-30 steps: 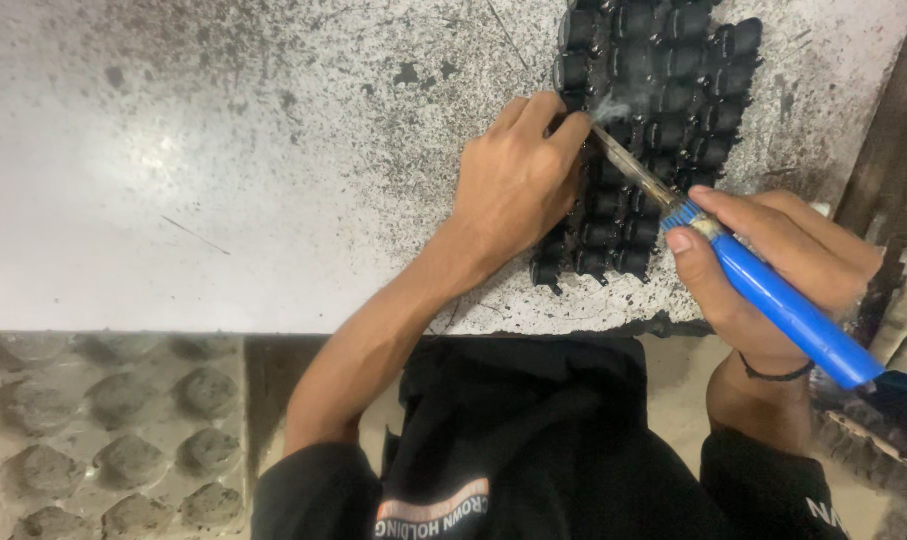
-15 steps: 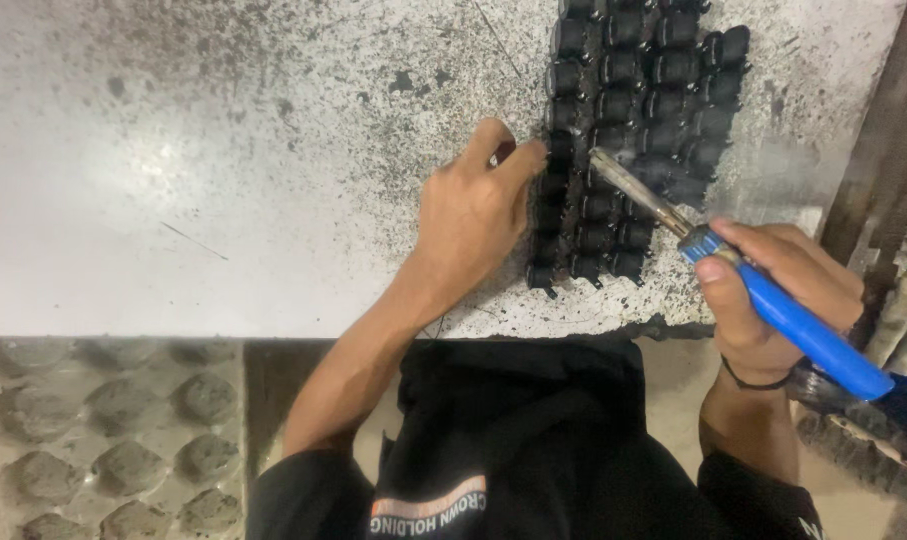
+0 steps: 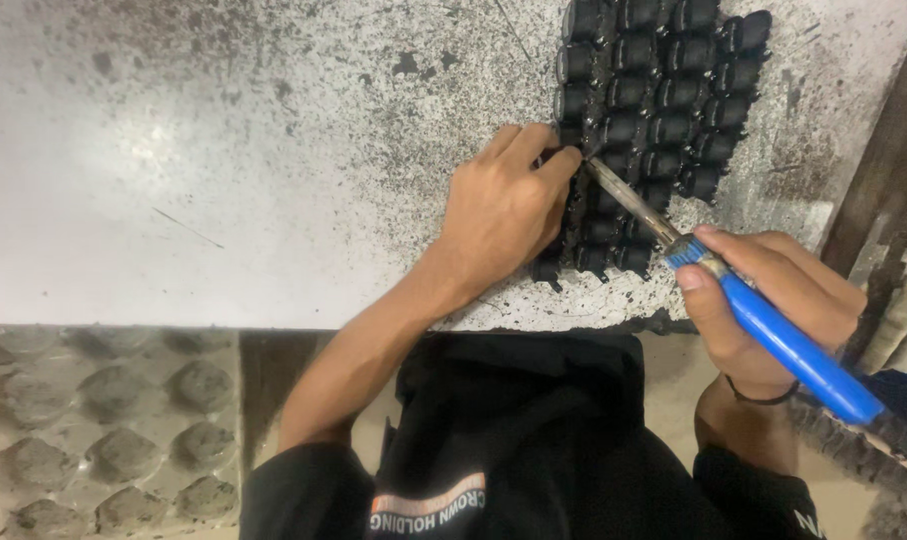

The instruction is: The person solders small black electronic components arranged in rows on a workbench, holding each component steady with one hand while applying a soldering iron with the other. Around the middle of the episode they return one iron to a rack of irons and pick up another, then continue soldering the remaining components.

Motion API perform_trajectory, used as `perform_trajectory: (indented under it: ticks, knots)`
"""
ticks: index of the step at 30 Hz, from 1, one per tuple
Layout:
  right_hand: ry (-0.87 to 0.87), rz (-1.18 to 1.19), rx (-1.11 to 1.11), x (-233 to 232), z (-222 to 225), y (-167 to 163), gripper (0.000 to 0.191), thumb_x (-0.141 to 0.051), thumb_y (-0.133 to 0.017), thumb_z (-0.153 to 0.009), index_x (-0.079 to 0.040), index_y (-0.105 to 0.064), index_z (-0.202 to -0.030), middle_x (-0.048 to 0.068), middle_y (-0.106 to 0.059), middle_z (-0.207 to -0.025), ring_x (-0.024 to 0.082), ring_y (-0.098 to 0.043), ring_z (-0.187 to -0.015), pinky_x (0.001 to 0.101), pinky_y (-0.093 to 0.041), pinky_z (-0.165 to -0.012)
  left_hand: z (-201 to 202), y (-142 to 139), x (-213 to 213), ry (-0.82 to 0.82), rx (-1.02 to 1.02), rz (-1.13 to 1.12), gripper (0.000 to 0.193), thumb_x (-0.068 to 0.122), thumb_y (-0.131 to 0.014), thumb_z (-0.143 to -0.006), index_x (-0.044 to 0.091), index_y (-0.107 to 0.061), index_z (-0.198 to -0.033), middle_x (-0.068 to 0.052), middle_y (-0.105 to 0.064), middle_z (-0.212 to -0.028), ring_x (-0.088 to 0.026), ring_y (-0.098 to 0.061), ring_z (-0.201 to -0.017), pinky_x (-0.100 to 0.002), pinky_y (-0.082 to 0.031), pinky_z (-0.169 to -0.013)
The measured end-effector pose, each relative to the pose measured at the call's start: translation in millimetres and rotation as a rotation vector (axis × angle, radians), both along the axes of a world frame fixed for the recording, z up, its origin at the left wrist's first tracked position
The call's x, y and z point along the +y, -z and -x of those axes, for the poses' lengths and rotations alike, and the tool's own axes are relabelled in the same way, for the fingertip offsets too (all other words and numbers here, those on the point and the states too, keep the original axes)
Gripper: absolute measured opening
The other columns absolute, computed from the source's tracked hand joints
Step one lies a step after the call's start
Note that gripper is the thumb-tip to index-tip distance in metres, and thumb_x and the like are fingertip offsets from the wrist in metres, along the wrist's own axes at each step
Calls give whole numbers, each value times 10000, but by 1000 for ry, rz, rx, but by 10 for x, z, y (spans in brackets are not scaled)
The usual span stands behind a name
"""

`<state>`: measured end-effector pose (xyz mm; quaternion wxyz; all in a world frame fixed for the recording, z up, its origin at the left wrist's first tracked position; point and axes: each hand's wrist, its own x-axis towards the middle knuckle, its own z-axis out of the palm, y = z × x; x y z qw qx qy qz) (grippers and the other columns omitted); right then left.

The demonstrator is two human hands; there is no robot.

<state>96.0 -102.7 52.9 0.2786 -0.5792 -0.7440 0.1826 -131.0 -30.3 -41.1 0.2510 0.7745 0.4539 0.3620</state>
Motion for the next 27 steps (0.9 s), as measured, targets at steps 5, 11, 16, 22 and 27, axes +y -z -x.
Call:
perform_trajectory:
  ticks: [5,11,16,22,27]
  knots:
    - [-155,5,-124,163,186,-267,327,-109,-815,-922,122,-709,-1128,232,-702,-863,254,-711,-722,266,-531,-601,-50,-21,31,36,-42,59,317,43,-748,-750,27,-669,-1056,-117,-615,-939,-320,-649,-878,-439,-564,-678]
    - [-112,22,-97,93,140,-292,314,-106,-806,-927,124,-718,-1121,218,-700,-882,226,-702,-691,250,-511,-577,-71,-58,-14,-23,-106,49,223,5,-728,-881,19,-646,-1088,-119,-601,-936,-316,-651,-867,-446,-556,-724]
    - [81,25,89,-64,-117,-39,367,-226,-786,-985,104,-727,-1135,185,-710,-900,187,-698,-703,223,-505,-608,72,-109,-162,-142,-135,118,126,15,-725,-889,16,-650,-990,-146,-581,-923,-319,-646,-765,-421,-549,-663]
    - [158,-26,274,-447,-171,290,397,-289,-794,-1021,91,-721,-1110,177,-707,-912,192,-695,-775,227,-516,-708,136,-55,-236,-46,-151,192,238,-7,-729,-894,51,-742,-1125,-115,-630,-996,-263,-686,-756,-398,-569,-643]
    - [135,-8,273,-493,-155,273,385,-283,-780,-1009,69,-710,-1147,174,-702,-904,192,-689,-758,229,-519,-694,113,-8,-249,-51,-111,68,173,21,-768,-865,64,-761,-1033,-75,-657,-1008,-247,-677,-863,-379,-572,-694]
